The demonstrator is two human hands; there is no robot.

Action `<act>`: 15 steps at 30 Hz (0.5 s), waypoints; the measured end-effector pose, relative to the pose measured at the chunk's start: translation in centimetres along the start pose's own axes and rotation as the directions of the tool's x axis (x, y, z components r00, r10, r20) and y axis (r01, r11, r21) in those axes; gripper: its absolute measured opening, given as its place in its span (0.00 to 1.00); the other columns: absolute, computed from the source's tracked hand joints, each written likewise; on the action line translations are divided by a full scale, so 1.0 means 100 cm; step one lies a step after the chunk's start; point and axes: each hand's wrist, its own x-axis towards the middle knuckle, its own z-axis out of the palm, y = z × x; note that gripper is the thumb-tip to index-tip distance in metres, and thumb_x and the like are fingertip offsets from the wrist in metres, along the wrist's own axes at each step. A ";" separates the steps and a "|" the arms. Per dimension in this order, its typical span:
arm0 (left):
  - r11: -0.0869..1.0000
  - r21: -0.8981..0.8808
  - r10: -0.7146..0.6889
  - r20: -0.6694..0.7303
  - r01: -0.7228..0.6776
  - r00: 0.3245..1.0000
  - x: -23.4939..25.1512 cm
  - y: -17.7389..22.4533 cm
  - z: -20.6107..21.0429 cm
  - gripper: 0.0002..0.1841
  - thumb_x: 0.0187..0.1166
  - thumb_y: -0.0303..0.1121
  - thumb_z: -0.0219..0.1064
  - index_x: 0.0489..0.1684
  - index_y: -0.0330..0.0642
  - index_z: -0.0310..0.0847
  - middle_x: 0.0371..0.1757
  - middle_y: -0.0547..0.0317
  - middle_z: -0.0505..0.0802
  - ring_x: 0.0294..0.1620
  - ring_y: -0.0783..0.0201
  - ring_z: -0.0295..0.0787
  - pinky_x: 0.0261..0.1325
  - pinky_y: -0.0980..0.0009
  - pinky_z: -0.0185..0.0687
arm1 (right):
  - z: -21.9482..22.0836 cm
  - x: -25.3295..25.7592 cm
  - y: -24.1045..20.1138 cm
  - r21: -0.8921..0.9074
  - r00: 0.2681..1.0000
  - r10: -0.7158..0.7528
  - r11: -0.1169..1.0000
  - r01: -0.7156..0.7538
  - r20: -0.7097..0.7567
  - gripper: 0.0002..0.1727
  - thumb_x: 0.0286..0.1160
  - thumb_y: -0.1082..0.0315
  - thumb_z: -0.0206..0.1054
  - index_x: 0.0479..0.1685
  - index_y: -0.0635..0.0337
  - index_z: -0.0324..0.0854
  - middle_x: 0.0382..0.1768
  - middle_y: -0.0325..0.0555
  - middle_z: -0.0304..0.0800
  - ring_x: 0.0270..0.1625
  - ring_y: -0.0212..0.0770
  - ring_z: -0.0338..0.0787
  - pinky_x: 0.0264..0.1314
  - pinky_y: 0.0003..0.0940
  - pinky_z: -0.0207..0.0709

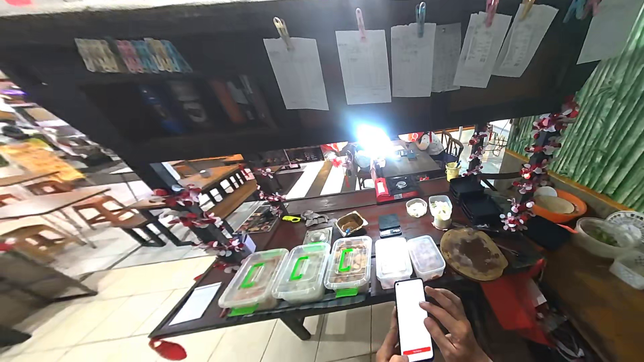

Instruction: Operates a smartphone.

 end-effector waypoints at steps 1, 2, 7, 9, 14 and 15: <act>1.000 -0.004 0.001 0.005 -0.001 1.000 -0.001 -0.001 0.002 0.50 0.74 0.35 0.62 0.96 0.36 0.30 0.81 0.40 0.78 0.68 0.42 0.88 0.49 0.41 0.94 | 0.001 0.000 0.002 -0.005 1.000 -0.009 1.000 0.009 0.003 0.16 0.80 0.54 0.66 0.63 0.31 0.91 0.78 0.30 0.81 0.84 0.46 0.73 0.87 0.51 0.66; 1.000 -0.005 -0.004 0.006 0.004 1.000 -0.001 -0.001 0.004 0.50 0.74 0.35 0.62 0.96 0.36 0.29 0.81 0.39 0.78 0.68 0.41 0.88 0.50 0.40 0.94 | 0.001 -0.001 0.004 -0.008 1.000 -0.014 1.000 0.014 0.004 0.17 0.80 0.53 0.66 0.64 0.32 0.90 0.78 0.30 0.81 0.84 0.46 0.73 0.87 0.51 0.66; 1.000 -0.008 -0.001 0.015 0.001 1.000 0.000 0.004 0.005 0.51 0.73 0.34 0.62 0.96 0.37 0.28 0.81 0.39 0.78 0.69 0.41 0.87 0.51 0.40 0.93 | -0.002 0.002 0.005 -0.034 1.000 -0.005 0.999 0.005 0.000 0.16 0.79 0.53 0.66 0.63 0.31 0.90 0.77 0.28 0.82 0.83 0.44 0.74 0.88 0.51 0.65; 0.999 -0.032 0.018 0.035 -0.017 0.999 0.001 0.002 0.003 0.52 0.74 0.36 0.63 0.96 0.37 0.27 0.81 0.38 0.78 0.68 0.38 0.87 0.51 0.38 0.93 | -0.002 0.002 0.006 -0.044 1.000 -0.012 0.999 0.012 -0.013 0.16 0.79 0.52 0.67 0.62 0.30 0.91 0.77 0.27 0.82 0.83 0.44 0.74 0.88 0.52 0.64; 0.998 -0.055 0.025 0.024 -0.024 0.999 0.001 0.004 0.003 0.51 0.73 0.33 0.63 0.96 0.38 0.30 0.79 0.36 0.79 0.65 0.36 0.88 0.49 0.37 0.93 | -0.001 0.003 0.004 -0.058 0.999 -0.031 0.998 0.029 -0.026 0.15 0.77 0.53 0.68 0.61 0.29 0.91 0.76 0.26 0.83 0.83 0.44 0.74 0.87 0.52 0.64; 0.998 -0.061 0.035 0.032 -0.033 0.999 0.001 0.001 -0.001 0.51 0.73 0.34 0.64 0.96 0.40 0.30 0.80 0.36 0.78 0.66 0.35 0.88 0.49 0.36 0.92 | 0.000 0.004 0.003 -0.065 0.999 -0.037 0.997 0.036 -0.024 0.16 0.77 0.53 0.68 0.61 0.29 0.91 0.76 0.25 0.83 0.83 0.43 0.74 0.87 0.52 0.64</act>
